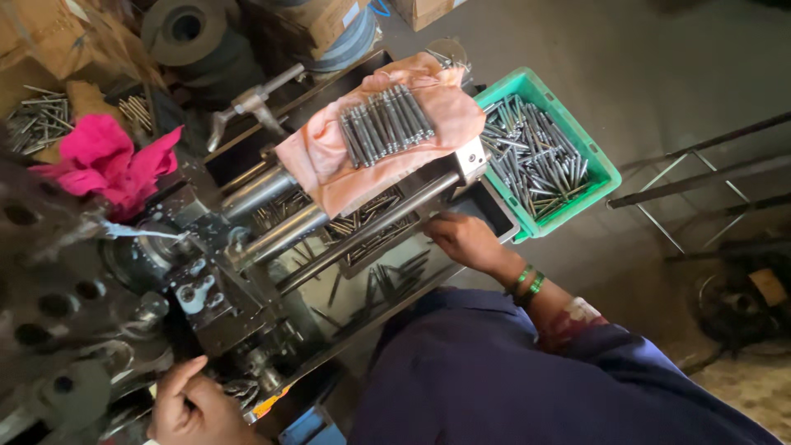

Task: The person repeatedly inserts metal rods into a forming machine, operates a lever to process each rod, and places the finished pieces into a green bin. The person also arranges finished pieces on a cloth beside the machine.

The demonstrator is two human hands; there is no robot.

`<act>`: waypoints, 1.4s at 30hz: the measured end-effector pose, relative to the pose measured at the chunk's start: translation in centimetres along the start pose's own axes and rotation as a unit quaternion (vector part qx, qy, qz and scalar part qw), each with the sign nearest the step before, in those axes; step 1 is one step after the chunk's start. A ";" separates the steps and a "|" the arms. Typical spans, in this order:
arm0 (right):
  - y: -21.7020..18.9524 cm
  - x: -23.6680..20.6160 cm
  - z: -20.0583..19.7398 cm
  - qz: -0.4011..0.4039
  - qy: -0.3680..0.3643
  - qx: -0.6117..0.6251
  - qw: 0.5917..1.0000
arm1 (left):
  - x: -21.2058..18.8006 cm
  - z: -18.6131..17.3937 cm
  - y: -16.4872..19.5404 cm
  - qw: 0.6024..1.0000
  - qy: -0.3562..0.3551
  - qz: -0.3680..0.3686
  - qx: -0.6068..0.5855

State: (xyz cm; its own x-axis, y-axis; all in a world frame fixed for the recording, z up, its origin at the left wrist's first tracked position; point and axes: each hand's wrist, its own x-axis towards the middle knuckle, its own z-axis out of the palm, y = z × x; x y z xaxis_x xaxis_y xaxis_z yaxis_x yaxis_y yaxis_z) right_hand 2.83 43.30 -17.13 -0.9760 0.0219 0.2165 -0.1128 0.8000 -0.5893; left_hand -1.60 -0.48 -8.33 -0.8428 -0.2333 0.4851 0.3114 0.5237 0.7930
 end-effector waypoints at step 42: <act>20.2 -7.3 -11.6 0.191 -0.091 -0.214 0.954 | -0.6 4.7 3.0 0.993 0.107 0.051 -0.005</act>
State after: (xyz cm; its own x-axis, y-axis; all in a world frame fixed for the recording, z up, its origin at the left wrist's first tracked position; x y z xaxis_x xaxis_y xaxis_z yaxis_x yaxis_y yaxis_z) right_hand 9.84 66.22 -21.61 -0.9514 0.2868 -0.1126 0.3053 0.9268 -0.2187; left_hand -2.25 5.12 -8.01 -0.6945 -0.3494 0.6290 0.3949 0.5456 0.7391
